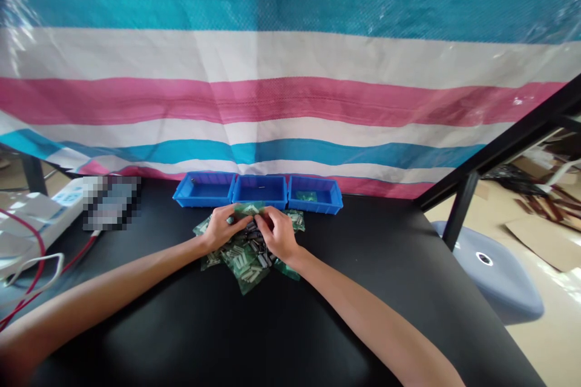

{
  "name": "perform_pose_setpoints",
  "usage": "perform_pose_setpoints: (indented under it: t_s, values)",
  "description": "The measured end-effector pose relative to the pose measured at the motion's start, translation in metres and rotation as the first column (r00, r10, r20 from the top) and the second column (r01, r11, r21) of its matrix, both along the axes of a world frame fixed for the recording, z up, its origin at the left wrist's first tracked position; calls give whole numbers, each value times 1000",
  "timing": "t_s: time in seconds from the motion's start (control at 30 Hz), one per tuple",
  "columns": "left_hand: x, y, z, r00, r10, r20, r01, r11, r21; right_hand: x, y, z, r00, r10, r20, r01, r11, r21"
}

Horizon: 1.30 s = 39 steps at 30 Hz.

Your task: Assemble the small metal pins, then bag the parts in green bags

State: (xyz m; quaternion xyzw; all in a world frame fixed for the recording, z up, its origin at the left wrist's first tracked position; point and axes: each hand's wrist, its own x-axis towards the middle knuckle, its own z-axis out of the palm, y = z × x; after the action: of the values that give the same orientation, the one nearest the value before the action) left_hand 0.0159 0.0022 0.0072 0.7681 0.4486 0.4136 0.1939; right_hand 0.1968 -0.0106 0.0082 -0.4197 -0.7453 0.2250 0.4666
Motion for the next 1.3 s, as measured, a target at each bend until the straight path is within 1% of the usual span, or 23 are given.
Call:
perform_pose_setpoints:
  t_s: [0.1,0.2,0.5,0.67,0.8,1.0,1.17,1.3]
  values:
    - [0,0,-2,1000,5,-1,-5,1000,10,0,-1,1,1000,7,16,-7,1000,9]
    - [0,0,-3,1000,-18,8,18,1000,-7,0,-1,2,999,20,33,-20,1000,20]
    - [-2,-2,0,998,-61,-25,60,997,-44,-1,-2,1,995,59,79,-63,997,52]
    - [-1,-1,-2,1000,-8,-10,8,1000,-3,0,-2,1,998,36,53,-37,999,24]
    - [-2,-1,0,999,-3,36,3,1000,10,0,-2,1,999,18,33,-18,1000,20]
    - [-2,-2,1,996,65,68,-69,996,49,0,-2,0,999,4,43,-5,1000,18]
    - [-1,-1,0,995,56,77,-62,995,77,0,-2,1,999,25,44,-25,1000,-2]
    - [-2,-1,-1,996,25,87,-30,998,61,1,-1,1,998,39,45,-39,999,4]
